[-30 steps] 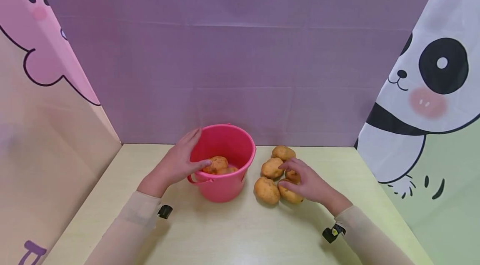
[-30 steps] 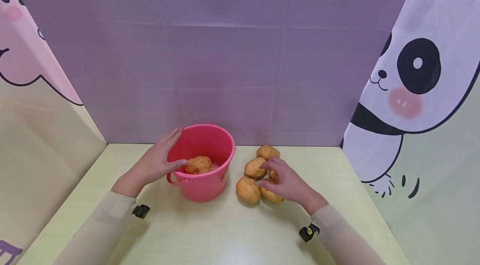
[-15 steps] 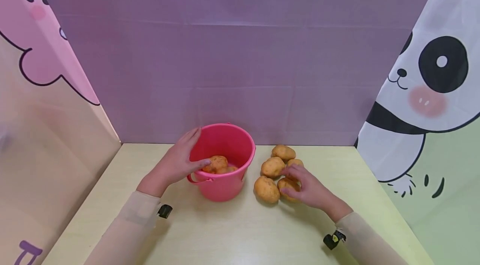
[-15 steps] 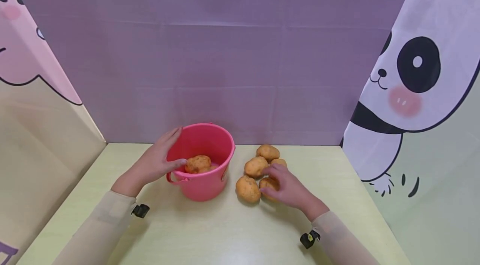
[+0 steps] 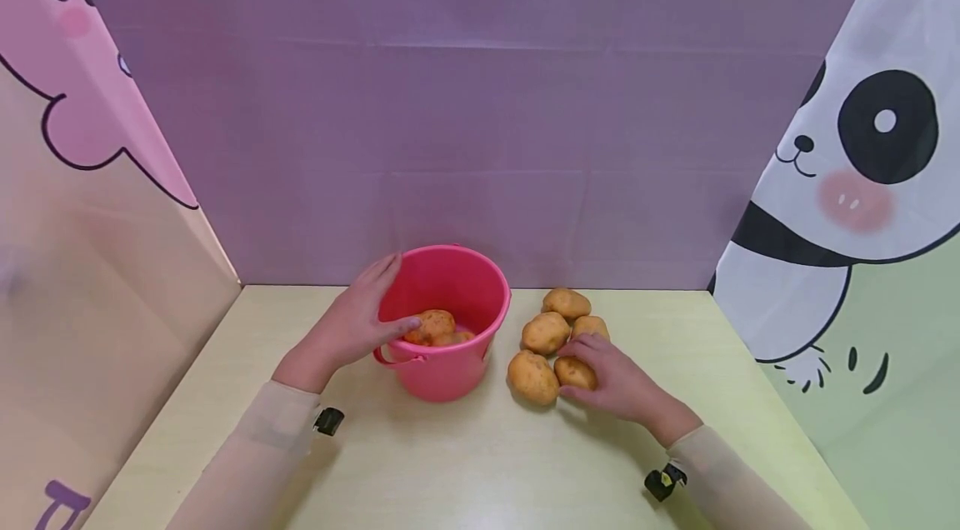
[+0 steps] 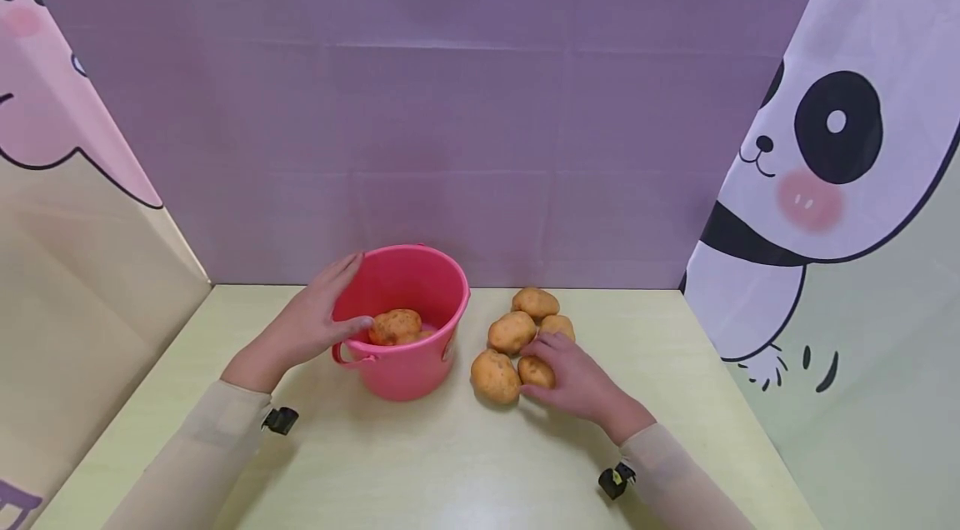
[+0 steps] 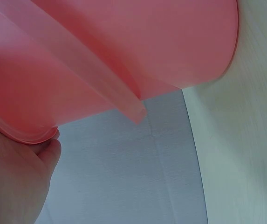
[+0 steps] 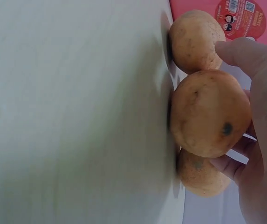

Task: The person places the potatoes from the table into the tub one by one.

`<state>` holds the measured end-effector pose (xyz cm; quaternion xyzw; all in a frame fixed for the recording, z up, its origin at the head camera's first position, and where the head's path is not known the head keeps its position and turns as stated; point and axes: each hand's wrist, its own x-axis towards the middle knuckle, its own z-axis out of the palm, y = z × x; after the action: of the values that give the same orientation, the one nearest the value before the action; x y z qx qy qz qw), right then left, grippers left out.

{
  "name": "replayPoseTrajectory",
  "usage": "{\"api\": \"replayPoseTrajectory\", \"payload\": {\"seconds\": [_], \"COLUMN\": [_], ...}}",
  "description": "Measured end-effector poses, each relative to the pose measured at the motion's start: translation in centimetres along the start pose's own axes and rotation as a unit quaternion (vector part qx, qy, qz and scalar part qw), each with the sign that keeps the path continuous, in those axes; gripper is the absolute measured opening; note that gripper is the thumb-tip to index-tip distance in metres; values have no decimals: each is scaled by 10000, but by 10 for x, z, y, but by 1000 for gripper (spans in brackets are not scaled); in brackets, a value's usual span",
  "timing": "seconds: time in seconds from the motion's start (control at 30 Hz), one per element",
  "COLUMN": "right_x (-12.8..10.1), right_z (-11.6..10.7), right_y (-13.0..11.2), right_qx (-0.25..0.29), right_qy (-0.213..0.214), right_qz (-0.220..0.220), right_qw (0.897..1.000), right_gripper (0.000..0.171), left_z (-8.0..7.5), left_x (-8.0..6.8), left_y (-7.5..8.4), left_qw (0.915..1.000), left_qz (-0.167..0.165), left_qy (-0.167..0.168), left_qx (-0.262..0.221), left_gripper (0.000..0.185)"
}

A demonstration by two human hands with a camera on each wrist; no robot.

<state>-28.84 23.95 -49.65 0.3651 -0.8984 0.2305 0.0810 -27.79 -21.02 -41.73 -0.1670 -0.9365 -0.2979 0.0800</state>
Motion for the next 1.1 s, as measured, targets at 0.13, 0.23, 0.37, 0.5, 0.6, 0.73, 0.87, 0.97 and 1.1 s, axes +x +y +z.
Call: {"api": "replayPoseTrajectory", "payload": {"seconds": [0.13,0.23,0.37,0.5,0.6,0.73,0.87,0.97,1.1], "right_x": [-1,-1,-1,-1,-2,-3,-3,-3,-2], "right_z": [2,2,3,6,8,9,8,5,-1], "right_y": [0,-1,-1,3,6,8,7,5,3], "right_qx": [-67,-69,-65,-127,-182,-76,120,258,434], "right_qy": [-84,-120,-121,-57,32,138,183,148,98], "right_qz": [-84,-145,-162,-234,-300,-402,-400,-288,-140], "right_qw": [9999,9998,9998,9996,9994,9991,9990,9991,9989], "right_gripper": [49,52,56,57,56,55,52,51,52], "left_z": [0,0,0,0,0,-1,-2,-3,-5], "left_x": [0,0,0,0,0,-1,-2,-2,-3], "left_y": [1,1,2,2,1,3,5,7,9], "left_qw": [10000,10000,10000,10000,10000,10000,10000,10000,10000], "left_qz": [-15,-40,-71,-81,-68,-55,-65,-87,-98], "left_qy": [3,-1,-2,-5,-8,-5,-15,-17,-18], "left_qx": [-4,-21,-18,-16,-12,18,7,-3,8], "left_gripper": [121,121,121,120,120,120,120,120,121]}}
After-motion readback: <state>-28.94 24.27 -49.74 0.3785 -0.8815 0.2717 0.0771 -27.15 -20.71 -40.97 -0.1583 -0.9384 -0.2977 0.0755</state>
